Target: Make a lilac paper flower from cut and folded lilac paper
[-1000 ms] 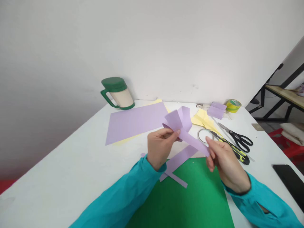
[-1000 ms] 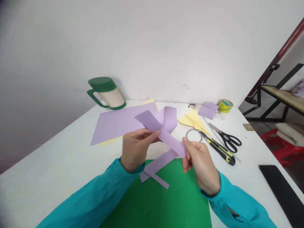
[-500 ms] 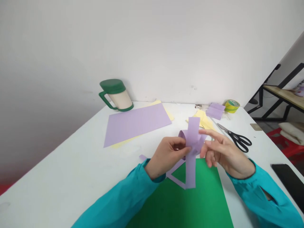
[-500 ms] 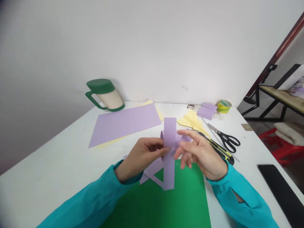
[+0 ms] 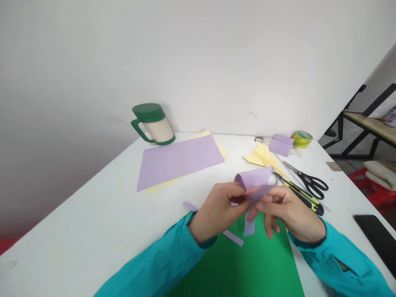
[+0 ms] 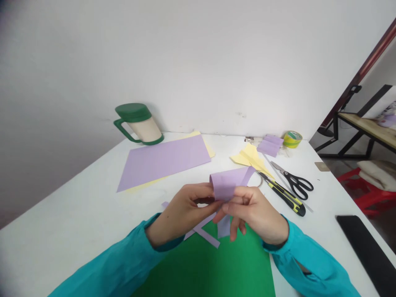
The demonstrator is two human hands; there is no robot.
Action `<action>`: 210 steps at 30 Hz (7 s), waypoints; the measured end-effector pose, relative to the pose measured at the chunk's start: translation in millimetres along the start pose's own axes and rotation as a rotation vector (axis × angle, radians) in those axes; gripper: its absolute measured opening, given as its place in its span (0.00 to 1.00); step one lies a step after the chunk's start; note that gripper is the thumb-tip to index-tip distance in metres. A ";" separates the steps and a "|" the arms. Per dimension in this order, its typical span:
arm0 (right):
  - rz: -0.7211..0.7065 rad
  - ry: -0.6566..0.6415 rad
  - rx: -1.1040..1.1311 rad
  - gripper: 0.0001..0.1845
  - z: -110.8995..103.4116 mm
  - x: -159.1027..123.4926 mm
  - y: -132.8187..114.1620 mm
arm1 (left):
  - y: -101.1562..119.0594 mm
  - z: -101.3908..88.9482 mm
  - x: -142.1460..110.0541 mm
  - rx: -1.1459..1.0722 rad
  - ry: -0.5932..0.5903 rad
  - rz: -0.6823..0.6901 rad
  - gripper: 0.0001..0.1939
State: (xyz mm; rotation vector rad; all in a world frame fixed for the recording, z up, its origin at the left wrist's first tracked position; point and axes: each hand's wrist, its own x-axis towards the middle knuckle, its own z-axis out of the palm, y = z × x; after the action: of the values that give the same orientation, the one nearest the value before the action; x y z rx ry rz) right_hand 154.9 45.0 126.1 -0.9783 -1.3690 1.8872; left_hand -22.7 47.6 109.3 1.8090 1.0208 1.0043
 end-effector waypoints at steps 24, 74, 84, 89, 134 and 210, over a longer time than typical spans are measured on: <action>-0.594 0.090 -0.662 0.33 -11.0 -18.6 -5.8 | 16.1 -3.4 -2.6 -0.393 -0.213 -0.414 0.07; -0.436 -0.072 -0.528 0.44 -12.5 -8.8 3.3 | 12.2 -8.6 4.1 -0.574 -0.110 -0.485 0.07; -0.852 0.004 -1.192 0.40 -20.0 -1.4 4.2 | 14.7 -12.8 2.8 -0.566 -0.158 -0.537 0.09; -0.971 0.112 -1.506 0.43 -19.3 3.8 5.9 | 15.4 -15.5 3.6 -0.545 -0.158 -0.524 0.09; -1.104 0.317 -2.163 0.27 -45.6 22.5 4.9 | 13.0 -24.1 11.5 -0.591 -0.151 -0.614 0.10; 0.082 0.081 0.012 0.28 -2.4 26.7 21.8 | -21.8 2.5 17.1 -0.509 0.293 -0.142 0.11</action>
State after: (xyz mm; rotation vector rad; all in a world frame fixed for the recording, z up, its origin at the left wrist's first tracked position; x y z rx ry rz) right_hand 141.3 61.7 99.1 -1.1085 -1.2872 1.8914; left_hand -20.0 69.9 92.8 1.1839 0.9401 1.3250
